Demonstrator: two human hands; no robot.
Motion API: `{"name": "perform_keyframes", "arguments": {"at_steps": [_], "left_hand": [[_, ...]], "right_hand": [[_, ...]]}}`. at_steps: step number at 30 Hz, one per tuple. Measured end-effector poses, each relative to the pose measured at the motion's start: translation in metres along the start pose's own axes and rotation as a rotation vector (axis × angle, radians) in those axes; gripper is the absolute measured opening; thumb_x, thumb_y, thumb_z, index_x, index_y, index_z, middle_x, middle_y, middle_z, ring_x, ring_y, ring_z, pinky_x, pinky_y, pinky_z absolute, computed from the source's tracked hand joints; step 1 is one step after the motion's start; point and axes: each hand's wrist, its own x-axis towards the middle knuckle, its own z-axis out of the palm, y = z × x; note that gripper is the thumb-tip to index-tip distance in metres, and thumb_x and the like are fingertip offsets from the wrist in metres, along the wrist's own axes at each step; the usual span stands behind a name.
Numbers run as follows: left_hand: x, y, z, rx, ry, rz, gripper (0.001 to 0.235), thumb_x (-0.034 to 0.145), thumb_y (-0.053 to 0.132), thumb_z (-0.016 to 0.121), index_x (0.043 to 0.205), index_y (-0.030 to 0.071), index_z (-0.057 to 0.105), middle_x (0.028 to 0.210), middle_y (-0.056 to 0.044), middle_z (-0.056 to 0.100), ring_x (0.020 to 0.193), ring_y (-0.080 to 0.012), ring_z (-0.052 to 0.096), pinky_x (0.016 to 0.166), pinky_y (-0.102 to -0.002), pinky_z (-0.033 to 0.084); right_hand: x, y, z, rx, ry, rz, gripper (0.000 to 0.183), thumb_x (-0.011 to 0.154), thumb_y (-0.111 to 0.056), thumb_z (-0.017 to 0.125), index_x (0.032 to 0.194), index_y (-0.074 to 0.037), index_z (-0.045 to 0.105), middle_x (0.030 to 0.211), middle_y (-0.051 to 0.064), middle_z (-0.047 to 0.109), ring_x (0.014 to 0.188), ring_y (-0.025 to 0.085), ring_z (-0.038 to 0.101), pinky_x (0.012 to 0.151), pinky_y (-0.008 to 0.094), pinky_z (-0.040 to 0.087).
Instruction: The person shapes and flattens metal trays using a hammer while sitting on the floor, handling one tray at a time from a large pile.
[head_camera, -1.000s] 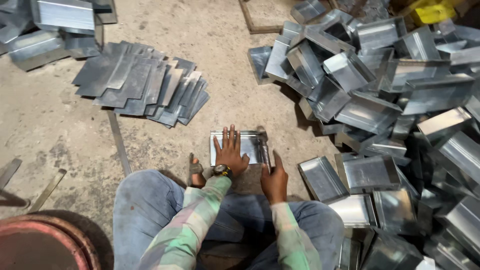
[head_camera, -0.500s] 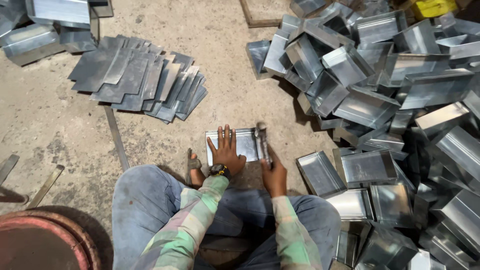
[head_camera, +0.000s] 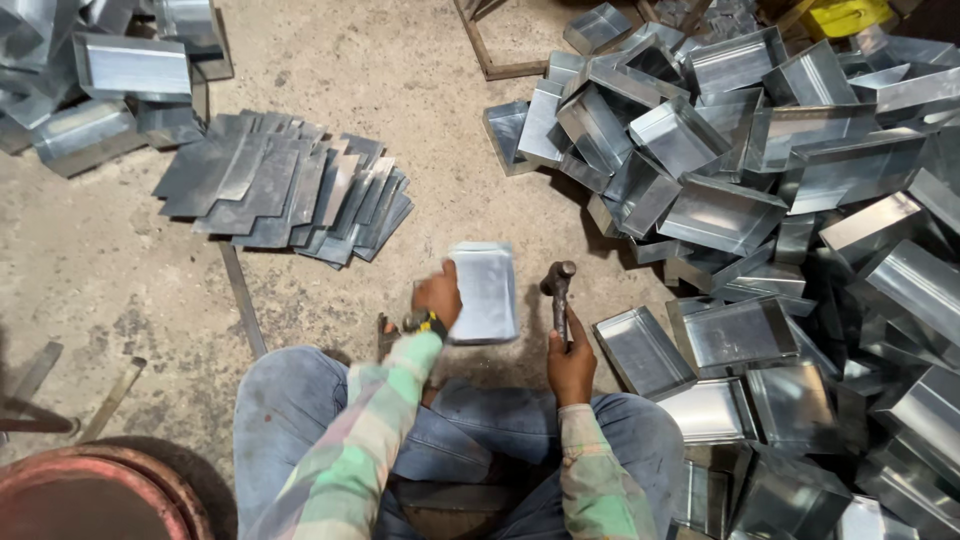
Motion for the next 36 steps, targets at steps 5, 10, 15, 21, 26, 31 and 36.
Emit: {"name": "perform_keyframes", "arguments": {"at_steps": [5,10,15,21,26,31,36], "left_hand": [[-0.041,0.021,-0.010,0.062,0.052,0.233,0.058,0.086,0.036,0.060,0.133,0.002,0.052,0.146,-0.021,0.049,0.141,-0.0409,0.041,0.114,-0.056,0.035],[-0.005,0.020,-0.003,0.006,0.200,0.170,0.103,0.081,0.055,0.059,0.157,-0.006,0.026,0.170,-0.022,0.009,0.156,-0.0436,0.003,0.123,-0.062,-0.002],[0.020,0.015,0.002,0.035,0.185,0.183,0.102,0.081,0.054,0.059,0.158,-0.003,0.026,0.171,-0.019,0.010,0.157,-0.0412,0.002,0.120,-0.069,-0.003],[0.018,0.017,0.002,0.083,0.178,0.168,0.102,0.080,0.054,0.058,0.160,0.000,0.025,0.172,-0.016,0.009,0.158,-0.0393,0.001,0.119,-0.070,-0.004],[0.016,0.023,-0.003,0.059,0.113,0.140,0.104,0.077,0.053,0.058,0.162,0.003,0.022,0.173,-0.013,0.004,0.159,-0.0352,-0.003,0.118,-0.071,-0.006],[0.020,0.022,0.002,0.084,0.112,0.128,0.105,0.076,0.052,0.059,0.163,0.007,0.022,0.173,-0.014,0.002,0.158,-0.0355,-0.005,0.118,-0.071,-0.007],[0.017,0.018,0.004,0.043,0.098,0.161,0.107,0.074,0.053,0.061,0.163,0.008,0.022,0.172,-0.014,0.002,0.158,-0.0358,-0.004,0.118,-0.071,-0.008]], "right_hand": [[-0.007,-0.007,-0.004,-0.016,-0.011,0.035,0.053,0.098,-0.019,0.063,0.150,-0.024,0.057,0.067,0.015,0.063,0.058,0.021,0.055,0.058,0.040,0.046],[-0.022,-0.028,-0.016,0.191,-0.051,-0.165,0.052,0.101,-0.017,0.057,0.152,-0.014,0.050,0.065,0.003,0.060,0.054,0.010,0.053,0.051,0.030,0.045],[-0.048,-0.053,-0.035,0.595,-0.101,-0.412,0.057,0.106,-0.017,0.051,0.159,-0.003,0.035,0.071,0.000,0.055,0.054,0.007,0.044,0.049,0.024,0.035],[-0.041,-0.024,0.000,0.507,-0.035,-0.445,0.050,0.107,-0.017,0.052,0.154,-0.004,0.041,0.077,0.008,0.059,0.057,0.011,0.049,0.051,0.027,0.039],[-0.019,0.015,0.023,-0.322,0.062,-0.501,0.049,0.093,-0.016,0.067,0.141,-0.007,0.063,0.077,0.019,0.069,0.065,0.037,0.068,0.057,0.042,0.047],[-0.036,-0.002,-0.005,0.085,-0.026,-0.172,0.037,0.100,-0.020,0.061,0.134,-0.005,0.061,0.065,0.008,0.063,0.052,0.013,0.056,0.048,0.032,0.042],[-0.050,-0.047,-0.027,0.687,-0.002,-0.408,0.042,0.106,-0.023,0.054,0.140,-0.002,0.044,0.071,0.000,0.054,0.051,0.006,0.045,0.045,0.024,0.036]]}}
